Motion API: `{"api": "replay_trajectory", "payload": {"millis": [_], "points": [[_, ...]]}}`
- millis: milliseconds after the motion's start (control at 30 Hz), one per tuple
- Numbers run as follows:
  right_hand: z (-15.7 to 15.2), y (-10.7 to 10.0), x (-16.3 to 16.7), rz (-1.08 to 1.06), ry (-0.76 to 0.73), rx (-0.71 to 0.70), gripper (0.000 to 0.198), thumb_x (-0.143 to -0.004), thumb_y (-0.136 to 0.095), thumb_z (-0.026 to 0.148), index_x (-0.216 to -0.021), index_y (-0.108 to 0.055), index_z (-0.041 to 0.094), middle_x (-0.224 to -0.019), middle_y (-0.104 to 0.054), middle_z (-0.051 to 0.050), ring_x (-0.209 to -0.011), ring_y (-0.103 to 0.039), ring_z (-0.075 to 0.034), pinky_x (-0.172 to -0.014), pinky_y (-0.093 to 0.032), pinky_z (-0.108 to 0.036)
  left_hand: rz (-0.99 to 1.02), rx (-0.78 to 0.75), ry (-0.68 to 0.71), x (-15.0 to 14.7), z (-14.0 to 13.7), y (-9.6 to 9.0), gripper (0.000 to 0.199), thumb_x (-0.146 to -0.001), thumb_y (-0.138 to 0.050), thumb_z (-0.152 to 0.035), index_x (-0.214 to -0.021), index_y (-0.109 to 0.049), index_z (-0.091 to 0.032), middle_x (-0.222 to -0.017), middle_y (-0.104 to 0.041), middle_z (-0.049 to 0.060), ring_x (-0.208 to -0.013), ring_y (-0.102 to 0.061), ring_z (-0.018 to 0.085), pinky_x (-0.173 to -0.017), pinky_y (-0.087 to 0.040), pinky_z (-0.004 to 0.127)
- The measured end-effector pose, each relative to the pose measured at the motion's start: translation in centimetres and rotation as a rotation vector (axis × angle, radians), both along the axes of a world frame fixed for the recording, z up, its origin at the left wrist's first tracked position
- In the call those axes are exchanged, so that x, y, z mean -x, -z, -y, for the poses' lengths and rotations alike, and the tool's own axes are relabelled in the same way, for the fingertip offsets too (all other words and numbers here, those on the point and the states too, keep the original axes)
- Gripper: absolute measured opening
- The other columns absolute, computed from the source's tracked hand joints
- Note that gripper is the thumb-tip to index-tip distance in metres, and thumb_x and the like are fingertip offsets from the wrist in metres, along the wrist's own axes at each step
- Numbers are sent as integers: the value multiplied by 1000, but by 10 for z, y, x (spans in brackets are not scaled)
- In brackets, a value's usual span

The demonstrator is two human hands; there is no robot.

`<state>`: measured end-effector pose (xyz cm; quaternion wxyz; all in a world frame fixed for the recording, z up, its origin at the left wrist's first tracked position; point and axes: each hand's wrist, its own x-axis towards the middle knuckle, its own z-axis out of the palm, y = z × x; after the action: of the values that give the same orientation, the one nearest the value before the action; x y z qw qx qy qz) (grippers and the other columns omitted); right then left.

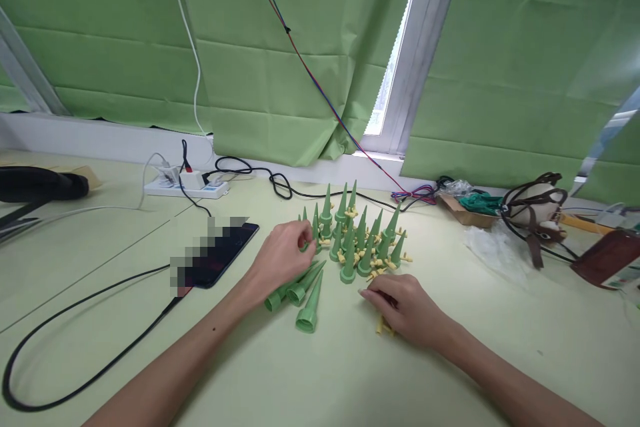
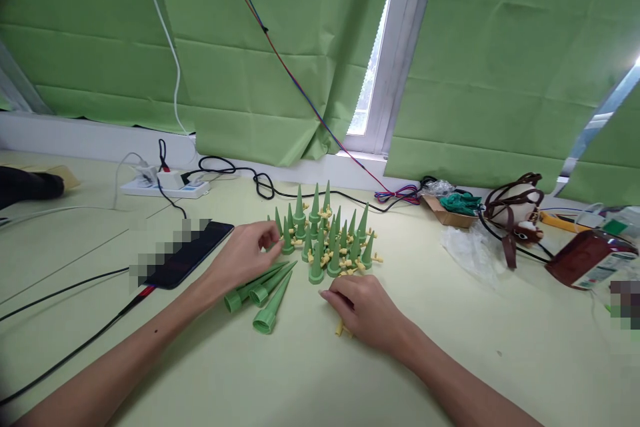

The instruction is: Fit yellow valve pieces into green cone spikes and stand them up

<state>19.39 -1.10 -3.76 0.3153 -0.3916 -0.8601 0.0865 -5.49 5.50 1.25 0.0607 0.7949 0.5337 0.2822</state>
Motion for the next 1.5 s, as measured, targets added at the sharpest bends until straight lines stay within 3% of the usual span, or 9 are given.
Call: {"api": "replay_trajectory", "payload": {"millis": [133, 433, 833, 1000, 1167, 1300, 1500], "points": [[0, 0, 0, -5, -1, 11, 37, -103, -44, 30, -68, -50, 20, -61, -47, 3, -54, -41, -12, -56, -32, -26, -140, 92, 106, -8, 9, 2, 24, -83, -55, -27, -60, -51, -21, -61, -58, 1, -58, -54, 19, -53, -31, 28], [-1, -2, 1, -15, 16, 9, 39, -102, -44, 30, -65, -46, 20, -59, -45, 3, -54, -41, -12, -56, -31, -25, -250, 94, 172, -15, 17, 14, 32, -79, -59, -25, -51, -44, -20, -57, -57, 3, -54, -53, 21, -53, -24, 29], [-12, -6, -12, -11, 336, -7, 41, -102, -40, 35, -65, -31, 22, -53, -34, 6, -47, -28, -12, -52, -23, -26, -388, 97, 157, -20, 19, 19, 29, -72, -51, -15, -49, -35, -19, -52, -49, 3, -50, -47, 17, -51, -19, 31], [-14, -8, -14, 58, 363, 0, 40, -102, -38, 36, -65, -31, 22, -53, -36, 5, -48, -31, -13, -53, -22, -26, -370, 112, 138, -21, 18, 19, 24, -71, -51, -15, -50, -39, -18, -52, -51, 2, -49, -45, 15, -51, -19, 30], [-9, -13, -13, 136, 244, 49, 36, -102, -41, 34, -68, -36, 22, -56, -41, 4, -51, -38, -13, -55, -26, -25, -220, 84, 146, -25, 19, 14, 23, -78, -52, -22, -56, -48, -18, -60, -57, 2, -58, -50, 16, -54, -25, 28], [-7, -15, -13, 166, 209, 56, 35, -101, -42, 32, -68, -38, 22, -57, -44, 4, -52, -41, -13, -55, -27, -25, -102, 21, 272, -27, 23, 11, 24, -86, -51, -26, -63, -49, -17, -64, -54, -1, -59, -48, 13, -56, -29, 26], [-12, -14, -17, 216, 280, 40, 30, -101, -43, 28, -72, -49, 21, -62, -55, 1, -55, -49, -14, -56, -28, -24, 0, -130, 415, -27, 27, 14, 22, -94, -48, -26, -77, -57, -16, -67, -49, -2, -60, -44, 12, -57, -32, 24]]}}
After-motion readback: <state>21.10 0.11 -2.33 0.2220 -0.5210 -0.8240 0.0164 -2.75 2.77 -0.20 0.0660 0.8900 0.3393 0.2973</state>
